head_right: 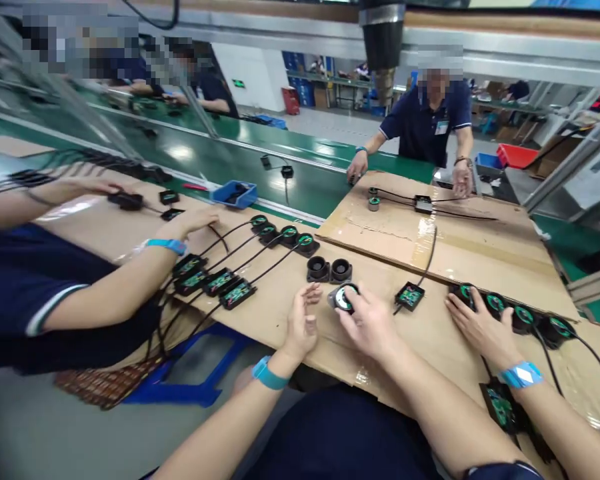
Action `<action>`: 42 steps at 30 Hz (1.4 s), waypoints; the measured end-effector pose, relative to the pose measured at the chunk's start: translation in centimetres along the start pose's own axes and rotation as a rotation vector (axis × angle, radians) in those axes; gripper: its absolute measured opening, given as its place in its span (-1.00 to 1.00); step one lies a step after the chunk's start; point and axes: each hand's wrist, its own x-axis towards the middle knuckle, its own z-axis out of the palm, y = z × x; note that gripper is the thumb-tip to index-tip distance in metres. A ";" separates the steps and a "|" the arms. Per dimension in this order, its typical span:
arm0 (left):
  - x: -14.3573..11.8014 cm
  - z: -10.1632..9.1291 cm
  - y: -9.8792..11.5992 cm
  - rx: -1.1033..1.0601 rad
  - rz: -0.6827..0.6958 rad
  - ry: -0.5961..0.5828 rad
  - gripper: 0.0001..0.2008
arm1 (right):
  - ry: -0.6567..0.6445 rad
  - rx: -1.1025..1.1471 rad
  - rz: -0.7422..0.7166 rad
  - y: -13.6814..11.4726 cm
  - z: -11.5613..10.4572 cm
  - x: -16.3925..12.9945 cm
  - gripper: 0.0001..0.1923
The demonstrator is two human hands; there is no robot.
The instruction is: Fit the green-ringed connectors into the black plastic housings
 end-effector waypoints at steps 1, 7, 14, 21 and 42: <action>0.0 0.0 0.1 0.009 0.000 -0.003 -0.08 | -0.012 -0.010 0.032 0.1 0.3 0.0 -0.55; -0.2 -0.2 0.3 0.071 0.072 -0.070 -0.11 | -0.295 -0.035 0.019 0.5 -1.6 1.1 -0.57; -0.4 0.8 1.0 0.353 0.311 -0.242 -0.29 | -0.398 -0.492 0.164 8.0 -9.8 -0.3 -0.31; -0.1 1.4 0.9 0.481 0.414 -0.291 -0.54 | -0.537 -0.611 0.061 10.2 -9.9 -1.2 -0.56; 4.2 13.2 4.9 0.193 0.375 -0.636 -0.37 | -0.503 -0.314 0.621 8.3 -15.5 -17.5 -0.67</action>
